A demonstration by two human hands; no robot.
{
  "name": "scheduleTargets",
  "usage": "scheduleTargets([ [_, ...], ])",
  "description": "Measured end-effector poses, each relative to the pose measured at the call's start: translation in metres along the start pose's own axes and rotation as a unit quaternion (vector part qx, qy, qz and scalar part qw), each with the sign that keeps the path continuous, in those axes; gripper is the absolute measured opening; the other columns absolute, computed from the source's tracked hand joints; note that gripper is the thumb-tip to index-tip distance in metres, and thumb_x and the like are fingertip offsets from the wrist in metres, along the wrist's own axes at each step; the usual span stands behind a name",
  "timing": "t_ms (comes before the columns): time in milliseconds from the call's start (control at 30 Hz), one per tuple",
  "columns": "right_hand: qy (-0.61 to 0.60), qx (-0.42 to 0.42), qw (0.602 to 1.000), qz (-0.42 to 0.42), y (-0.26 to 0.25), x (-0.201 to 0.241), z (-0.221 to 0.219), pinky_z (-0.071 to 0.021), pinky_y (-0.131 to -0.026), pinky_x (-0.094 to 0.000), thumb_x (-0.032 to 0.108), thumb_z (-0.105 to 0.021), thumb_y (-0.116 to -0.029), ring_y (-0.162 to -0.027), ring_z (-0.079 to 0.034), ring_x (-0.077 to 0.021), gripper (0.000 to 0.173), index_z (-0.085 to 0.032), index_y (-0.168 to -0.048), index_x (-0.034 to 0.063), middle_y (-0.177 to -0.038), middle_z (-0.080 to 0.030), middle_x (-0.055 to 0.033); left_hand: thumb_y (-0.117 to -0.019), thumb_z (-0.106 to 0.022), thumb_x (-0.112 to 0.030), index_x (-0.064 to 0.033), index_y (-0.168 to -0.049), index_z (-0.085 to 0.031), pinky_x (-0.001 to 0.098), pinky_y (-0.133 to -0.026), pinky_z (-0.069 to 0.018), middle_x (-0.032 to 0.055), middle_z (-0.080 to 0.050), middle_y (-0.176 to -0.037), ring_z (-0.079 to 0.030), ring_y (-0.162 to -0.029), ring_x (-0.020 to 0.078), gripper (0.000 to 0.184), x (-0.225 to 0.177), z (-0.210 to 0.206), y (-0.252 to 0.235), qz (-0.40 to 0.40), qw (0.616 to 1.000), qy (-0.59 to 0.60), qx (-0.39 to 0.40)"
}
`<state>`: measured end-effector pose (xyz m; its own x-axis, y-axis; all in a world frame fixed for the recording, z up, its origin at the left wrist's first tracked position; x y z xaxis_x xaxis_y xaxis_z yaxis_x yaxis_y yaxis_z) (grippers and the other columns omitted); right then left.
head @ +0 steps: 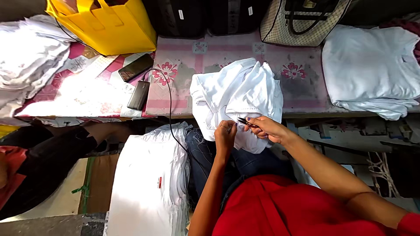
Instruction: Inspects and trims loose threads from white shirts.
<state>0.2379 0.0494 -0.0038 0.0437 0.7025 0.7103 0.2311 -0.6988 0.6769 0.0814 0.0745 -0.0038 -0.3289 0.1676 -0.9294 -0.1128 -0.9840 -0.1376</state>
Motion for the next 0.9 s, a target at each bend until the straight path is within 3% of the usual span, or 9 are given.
scheduleTargets([
  [100, -0.009, -0.006, 1.0, 0.0, -0.008, 0.0, -0.004, -0.0229, -0.04, -0.0147, 0.03, -0.039, -0.1125, -0.041, -0.025, 0.0021, 0.036, -0.063, -0.094, 0.0095, -0.054, -0.033, 0.0127, -0.0915, -0.067, -0.003, 0.0036, -0.094, -0.075, 0.0215, -0.074, -0.0551, 0.0121, -0.072, -0.088, -0.068, -0.079, 0.0092, 0.011, -0.003, -0.001, 0.002, -0.038, 0.999, -0.002, 0.004],
  [200, -0.017, -0.022, 0.999, 0.015, -0.008, 0.001, -0.002, -0.0229, -0.04, -0.0149, 0.027, -0.041, -0.112, -0.041, -0.026, 0.002, 0.034, -0.063, -0.094, 0.0087, -0.054, -0.033, 0.0124, -0.0899, -0.068, -0.006, 0.0008, -0.09, -0.076, 0.028, -0.069, -0.0557, 0.0131, -0.072, -0.09, -0.067, -0.075, 0.0149, 0.011, -0.004, 0.002, 0.006, -0.05, 0.995, -0.08, 0.037],
  [233, -0.019, -0.026, 0.999, 0.019, -0.005, 0.001, 0.0, -0.0228, -0.04, -0.0148, 0.027, -0.042, -0.1119, -0.041, -0.025, 0.002, 0.034, -0.063, -0.094, 0.0085, -0.054, -0.033, 0.0122, -0.0915, -0.067, -0.01, 0.0004, -0.093, -0.076, 0.0379, -0.073, -0.0562, 0.0153, -0.071, -0.097, -0.068, -0.081, 0.0229, 0.014, -0.005, 0.002, 0.008, -0.02, 0.987, -0.136, 0.085],
  [267, -0.02, -0.028, 0.999, 0.023, -0.002, 0.002, 0.003, -0.0226, -0.04, -0.0147, 0.027, -0.042, -0.1119, -0.041, -0.025, 0.002, 0.034, -0.063, -0.094, 0.0085, -0.054, -0.033, 0.0122, -0.0942, -0.066, -0.012, 0.0007, -0.098, -0.076, 0.0479, -0.084, -0.0549, 0.0185, -0.071, -0.107, -0.068, -0.097, 0.0321, 0.017, -0.007, 0.003, 0.01, 0.017, 0.972, -0.188, 0.139],
  [333, -0.019, -0.033, 0.999, 0.032, 0.003, 0.003, 0.007, -0.0225, -0.04, -0.0145, 0.027, -0.041, -0.1121, -0.042, -0.026, 0.0022, 0.035, -0.064, -0.094, 0.0084, -0.055, -0.034, 0.0122, -0.0965, -0.065, -0.016, 0.0019, -0.105, -0.075, 0.0573, -0.095, -0.0468, 0.0228, -0.068, -0.117, -0.062, -0.114, 0.0413, 0.022, -0.02, 0.005, 0.012, 0.043, 0.956, -0.236, 0.168],
  [467, -0.015, -0.045, 0.997, 0.06, 0.005, 0.007, 0.009, -0.0244, -0.041, -0.0142, 0.026, -0.041, -0.1118, -0.043, -0.028, 0.0022, 0.034, -0.064, -0.093, 0.0083, -0.056, -0.036, 0.0117, -0.0937, -0.069, -0.008, 0.0031, -0.101, -0.077, 0.0494, -0.091, -0.0555, 0.0215, -0.07, -0.109, -0.067, -0.104, 0.0381, 0.016, -0.035, -0.013, -0.003, -0.089, 0.979, -0.184, 0.02],
  [567, -0.018, -0.046, 0.996, 0.068, 0.003, 0.009, 0.01, -0.0247, -0.041, -0.0143, 0.027, -0.041, -0.1121, -0.042, -0.028, 0.0019, 0.035, -0.064, -0.093, 0.0083, -0.055, -0.035, 0.0114, -0.0923, -0.066, 0.0, 0.0053, -0.093, -0.075, 0.0469, -0.09, -0.0566, 0.0207, -0.07, -0.105, -0.068, -0.102, 0.0363, 0.011, -0.017, -0.034, -0.016, -0.137, 0.976, -0.165, -0.022],
  [700, -0.01, -0.05, 0.997, 0.056, 0.007, 0.005, 0.019, -0.025, -0.041, -0.0141, 0.029, -0.039, -0.1124, -0.042, -0.028, 0.0021, 0.037, -0.064, -0.094, 0.0084, -0.056, -0.036, 0.0114, -0.0908, -0.065, 0.003, 0.0075, -0.09, -0.073, 0.0459, -0.096, -0.0552, 0.0216, -0.07, -0.108, -0.067, -0.108, 0.0345, 0.009, -0.008, -0.03, -0.018, -0.114, 0.987, -0.111, 0.0],
  [900, 0.015, -0.023, 1.0, 0.005, 0.007, -0.01, 0.014, -0.0229, -0.04, -0.0143, 0.03, -0.039, -0.1125, -0.041, -0.026, 0.0025, 0.038, -0.063, -0.093, 0.0091, -0.055, -0.033, 0.0123, -0.0877, -0.068, -0.001, 0.0051, -0.088, -0.07, 0.0377, -0.092, -0.0541, 0.0188, -0.067, -0.109, -0.064, -0.107, 0.0261, 0.006, 0.002, -0.017, -0.004, -0.052, 0.998, -0.02, -0.003],
])
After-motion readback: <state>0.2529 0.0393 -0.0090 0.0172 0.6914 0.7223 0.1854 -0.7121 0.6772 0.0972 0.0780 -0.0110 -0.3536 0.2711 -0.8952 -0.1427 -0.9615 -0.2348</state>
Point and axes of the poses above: each hand's wrist, its own y-axis away from the middle knuckle, its own z-axis out of the back of the hand, x = y × z, the point moved 8 cm from there along -y, towards the middle knuckle
